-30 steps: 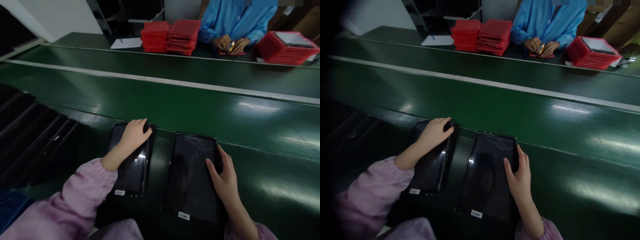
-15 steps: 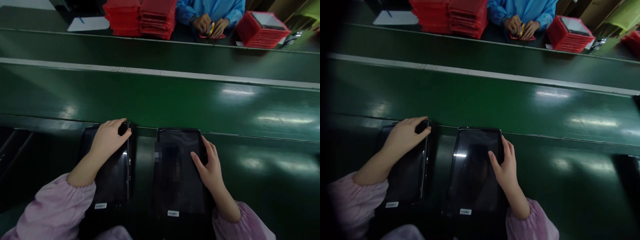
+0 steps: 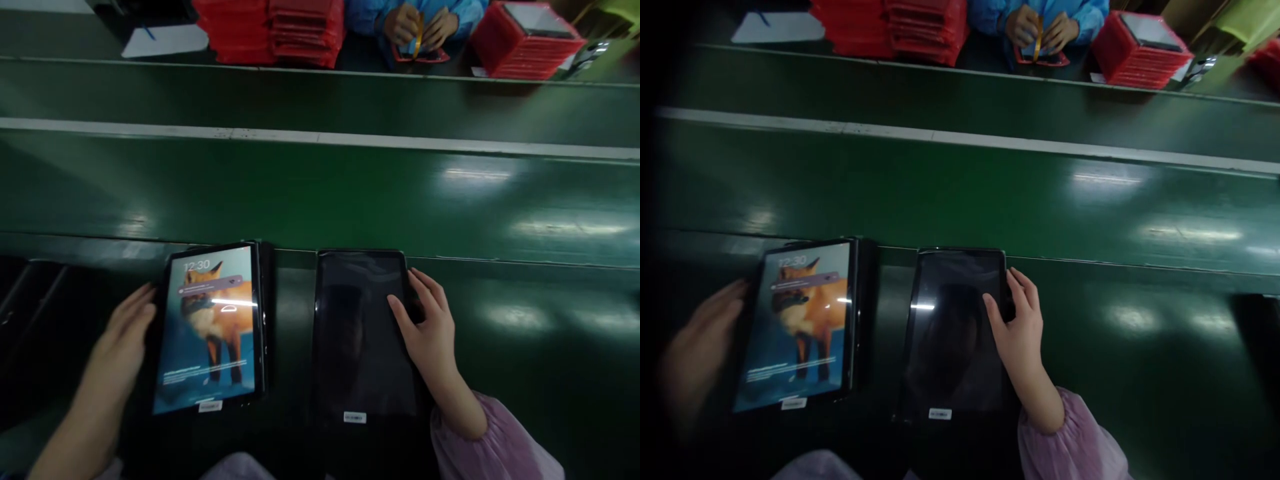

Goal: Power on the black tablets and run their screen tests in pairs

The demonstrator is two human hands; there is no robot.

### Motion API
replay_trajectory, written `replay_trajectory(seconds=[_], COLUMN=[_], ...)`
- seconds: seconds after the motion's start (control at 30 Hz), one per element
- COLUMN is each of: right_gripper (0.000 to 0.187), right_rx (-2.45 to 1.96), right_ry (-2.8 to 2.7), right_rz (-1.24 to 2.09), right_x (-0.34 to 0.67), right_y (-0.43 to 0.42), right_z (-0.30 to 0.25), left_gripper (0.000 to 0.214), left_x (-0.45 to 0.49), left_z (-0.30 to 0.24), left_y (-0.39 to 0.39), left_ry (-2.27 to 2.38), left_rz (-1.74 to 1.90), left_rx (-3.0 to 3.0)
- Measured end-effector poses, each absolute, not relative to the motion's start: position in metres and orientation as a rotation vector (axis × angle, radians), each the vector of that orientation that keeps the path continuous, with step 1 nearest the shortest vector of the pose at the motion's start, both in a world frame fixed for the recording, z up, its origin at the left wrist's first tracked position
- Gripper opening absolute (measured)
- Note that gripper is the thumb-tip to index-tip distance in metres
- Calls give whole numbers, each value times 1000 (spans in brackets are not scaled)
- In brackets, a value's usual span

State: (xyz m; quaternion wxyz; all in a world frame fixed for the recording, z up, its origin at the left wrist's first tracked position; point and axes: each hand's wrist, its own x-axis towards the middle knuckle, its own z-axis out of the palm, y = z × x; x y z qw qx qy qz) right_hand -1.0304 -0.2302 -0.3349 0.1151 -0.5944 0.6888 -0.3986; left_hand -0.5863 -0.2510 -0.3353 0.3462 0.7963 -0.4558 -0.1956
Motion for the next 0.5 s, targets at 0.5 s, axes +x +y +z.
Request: replay_trajectory(seconds=[0.5], right_gripper=[73], right_rx=[-1155], right_ry=[1812], right_rz=[-1076], right_x=[-1023], right_y=[-194], right_z=[-321], left_gripper=[39], left_x=[-662], left_z=[-321], left_y=[-243], left_ry=[-498], left_rz=[-1041], left_rx=[1620])
